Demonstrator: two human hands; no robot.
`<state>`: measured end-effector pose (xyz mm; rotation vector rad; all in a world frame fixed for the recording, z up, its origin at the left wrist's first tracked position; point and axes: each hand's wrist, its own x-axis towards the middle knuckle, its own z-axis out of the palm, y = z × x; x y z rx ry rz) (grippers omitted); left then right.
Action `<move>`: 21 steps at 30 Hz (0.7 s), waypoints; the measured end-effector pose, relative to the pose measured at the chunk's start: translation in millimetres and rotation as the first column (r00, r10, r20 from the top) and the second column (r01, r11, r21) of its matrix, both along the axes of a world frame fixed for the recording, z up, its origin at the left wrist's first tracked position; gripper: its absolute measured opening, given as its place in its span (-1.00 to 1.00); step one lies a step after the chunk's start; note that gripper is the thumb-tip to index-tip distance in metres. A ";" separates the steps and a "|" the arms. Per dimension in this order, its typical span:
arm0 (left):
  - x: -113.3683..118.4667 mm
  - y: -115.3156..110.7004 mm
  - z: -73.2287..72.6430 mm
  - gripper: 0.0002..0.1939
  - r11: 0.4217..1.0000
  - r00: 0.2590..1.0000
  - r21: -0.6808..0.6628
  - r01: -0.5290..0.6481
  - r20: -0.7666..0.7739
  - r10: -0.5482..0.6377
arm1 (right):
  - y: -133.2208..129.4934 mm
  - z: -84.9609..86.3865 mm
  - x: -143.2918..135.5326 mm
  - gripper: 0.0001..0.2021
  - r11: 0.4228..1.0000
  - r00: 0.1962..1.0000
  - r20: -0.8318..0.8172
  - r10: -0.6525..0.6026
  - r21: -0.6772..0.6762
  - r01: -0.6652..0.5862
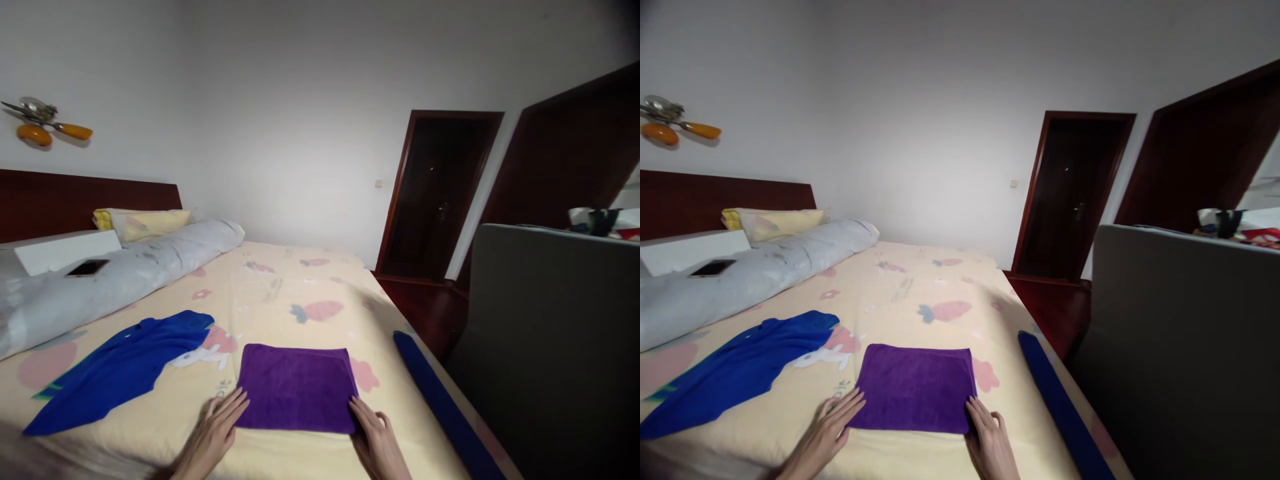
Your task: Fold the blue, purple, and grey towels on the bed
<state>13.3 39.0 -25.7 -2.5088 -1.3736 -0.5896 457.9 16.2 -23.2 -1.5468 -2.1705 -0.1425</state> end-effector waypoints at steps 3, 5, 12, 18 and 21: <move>2.1 2.3 4.0 -0.22 1.000 0.999 -0.001 0.020 0.028 -0.020 | 5.8 1.0 2.4 -0.56 0.990 0.998 -0.052 0.022 0.138 -0.014; 0.8 3.0 8.4 -0.27 0.999 0.998 0.002 0.052 0.038 -0.052 | 5.5 5.7 4.7 -0.68 0.985 0.994 -0.092 0.058 0.168 -0.042; -9.6 -9.1 21.2 -0.44 0.996 0.967 -0.020 0.082 0.242 -0.074 | -19.3 40.1 3.8 -0.84 0.999 0.937 -0.349 -0.009 -0.040 -0.005; 3.6 -5.7 31.1 -0.62 0.966 0.799 -0.254 -0.052 0.569 0.193 | -4.7 52.7 1.2 -0.69 0.988 0.865 -0.494 -0.087 -0.155 0.011; 15.8 8.3 28.4 -0.54 0.926 0.740 -0.345 -0.155 0.580 0.340 | 16.9 42.4 0.2 -0.61 0.983 0.862 -0.485 -0.147 -0.167 0.074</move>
